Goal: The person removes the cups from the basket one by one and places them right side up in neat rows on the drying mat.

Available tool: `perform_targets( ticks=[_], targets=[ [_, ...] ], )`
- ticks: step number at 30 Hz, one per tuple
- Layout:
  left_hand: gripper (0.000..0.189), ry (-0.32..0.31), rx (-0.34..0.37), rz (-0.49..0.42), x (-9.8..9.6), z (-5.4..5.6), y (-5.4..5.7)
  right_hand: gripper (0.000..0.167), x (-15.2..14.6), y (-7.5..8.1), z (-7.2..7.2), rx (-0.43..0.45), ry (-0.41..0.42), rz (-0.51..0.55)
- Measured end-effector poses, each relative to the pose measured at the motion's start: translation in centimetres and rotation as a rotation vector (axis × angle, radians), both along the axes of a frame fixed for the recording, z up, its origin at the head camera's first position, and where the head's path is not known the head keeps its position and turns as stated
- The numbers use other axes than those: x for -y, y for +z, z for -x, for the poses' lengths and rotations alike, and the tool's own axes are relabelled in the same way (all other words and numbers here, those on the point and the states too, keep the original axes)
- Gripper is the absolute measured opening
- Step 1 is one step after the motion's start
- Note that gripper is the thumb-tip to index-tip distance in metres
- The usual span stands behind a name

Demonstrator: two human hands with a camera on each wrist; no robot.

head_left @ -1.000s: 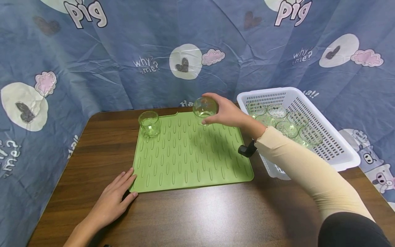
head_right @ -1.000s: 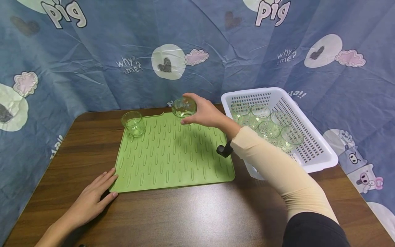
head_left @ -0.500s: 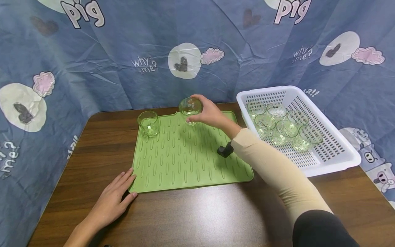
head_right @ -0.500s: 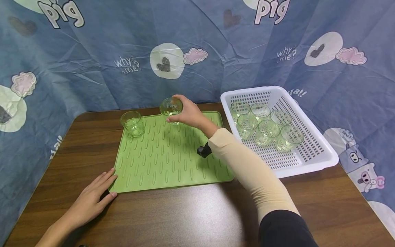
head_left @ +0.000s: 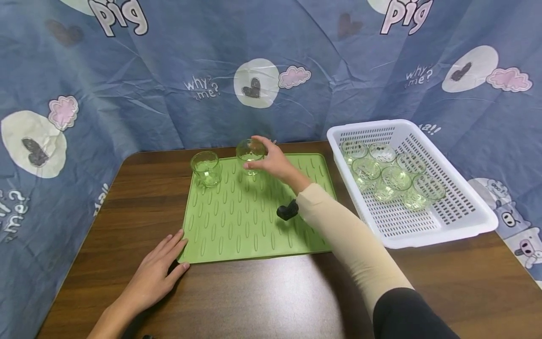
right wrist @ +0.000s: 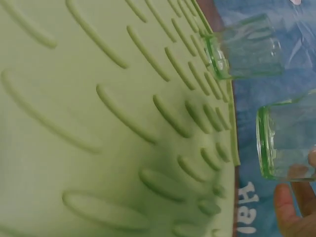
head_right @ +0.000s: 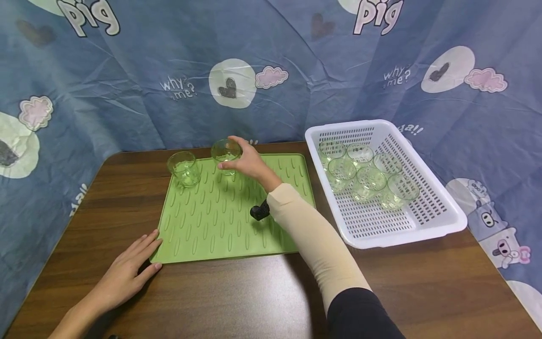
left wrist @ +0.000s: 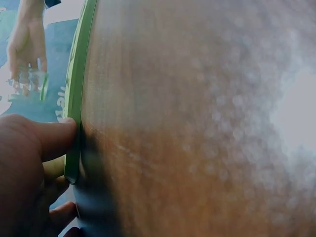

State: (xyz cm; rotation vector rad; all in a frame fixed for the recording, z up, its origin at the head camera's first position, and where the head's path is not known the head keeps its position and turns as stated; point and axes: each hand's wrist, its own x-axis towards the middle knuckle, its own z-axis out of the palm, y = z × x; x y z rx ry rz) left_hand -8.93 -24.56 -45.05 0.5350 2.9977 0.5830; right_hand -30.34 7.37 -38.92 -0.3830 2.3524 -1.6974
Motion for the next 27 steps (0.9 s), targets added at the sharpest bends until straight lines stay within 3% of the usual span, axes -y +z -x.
perform_targets(
  ticks=[4,9,27],
  targets=[
    [0.06,-0.001,-0.008,0.004,0.0,0.0,0.0,0.089,0.6,-0.6,0.2,0.02,-0.013,0.076],
    [0.06,-0.004,-0.01,0.001,0.0,-0.1,0.0,0.087,1.1,-1.3,0.4,0.028,-0.046,0.079],
    [0.06,0.003,0.003,0.012,-0.1,0.0,0.2,0.086,3.2,-3.0,1.0,0.069,-0.005,0.213]
  ],
)
